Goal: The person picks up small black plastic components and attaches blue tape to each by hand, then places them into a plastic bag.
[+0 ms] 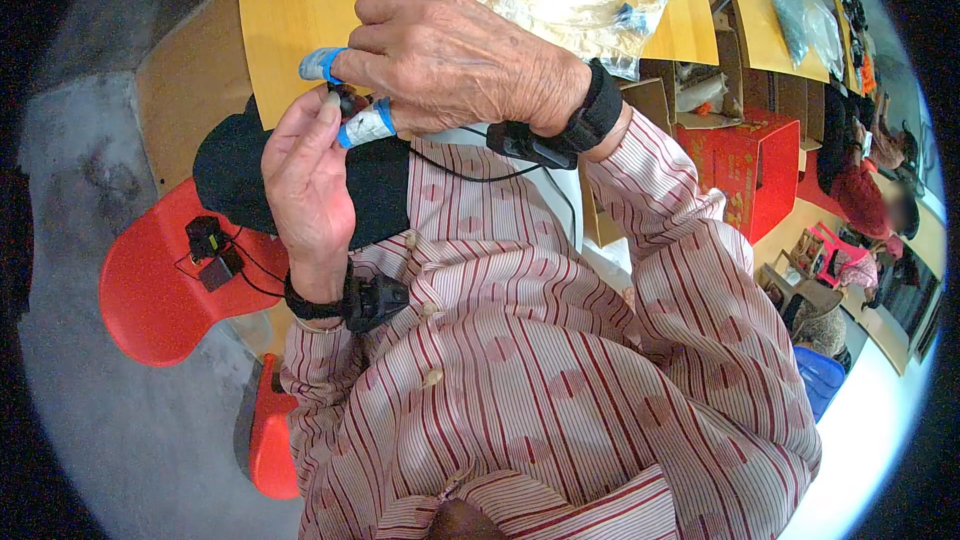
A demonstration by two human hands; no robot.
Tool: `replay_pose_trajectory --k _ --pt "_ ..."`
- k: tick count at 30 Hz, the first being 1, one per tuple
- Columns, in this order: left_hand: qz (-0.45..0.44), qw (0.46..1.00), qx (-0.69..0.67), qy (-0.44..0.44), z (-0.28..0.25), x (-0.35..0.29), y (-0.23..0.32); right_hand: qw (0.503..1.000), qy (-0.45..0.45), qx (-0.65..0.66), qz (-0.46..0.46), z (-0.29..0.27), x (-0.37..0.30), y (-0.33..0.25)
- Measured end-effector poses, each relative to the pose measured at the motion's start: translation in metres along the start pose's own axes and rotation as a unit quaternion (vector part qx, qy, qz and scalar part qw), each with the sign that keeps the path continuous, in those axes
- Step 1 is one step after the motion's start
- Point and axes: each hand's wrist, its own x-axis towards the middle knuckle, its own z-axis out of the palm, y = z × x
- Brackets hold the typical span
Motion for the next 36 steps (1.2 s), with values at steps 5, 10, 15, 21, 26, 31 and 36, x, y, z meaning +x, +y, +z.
replay_pose_trajectory --k 5,10,15,21,26,31,36 --pt "0.016 1.000 0.010 -0.019 -0.002 -0.001 -0.001 1.000 0.015 0.026 0.002 -0.002 -0.001 0.001" --pt "0.024 0.999 0.036 -0.007 -0.001 0.000 0.001 0.965 0.055 0.232 0.108 -0.019 -0.013 0.007" --pt "0.033 0.998 0.045 0.004 0.001 -0.001 -0.001 0.837 0.091 0.485 0.235 -0.006 -0.016 -0.004" --pt "0.045 0.995 0.085 0.005 0.003 -0.003 0.000 0.906 0.055 0.366 0.206 -0.009 -0.009 -0.007" --pt "0.045 0.995 0.083 0.004 0.010 -0.004 0.001 0.915 0.081 0.348 0.186 -0.005 -0.010 -0.006" --pt "0.026 0.992 0.119 -0.021 0.006 -0.005 0.003 0.906 0.065 0.380 0.175 -0.005 -0.012 -0.003" --pt "0.017 0.990 0.138 -0.031 0.007 -0.005 0.007 0.830 -0.002 0.506 0.233 -0.008 -0.012 -0.001"
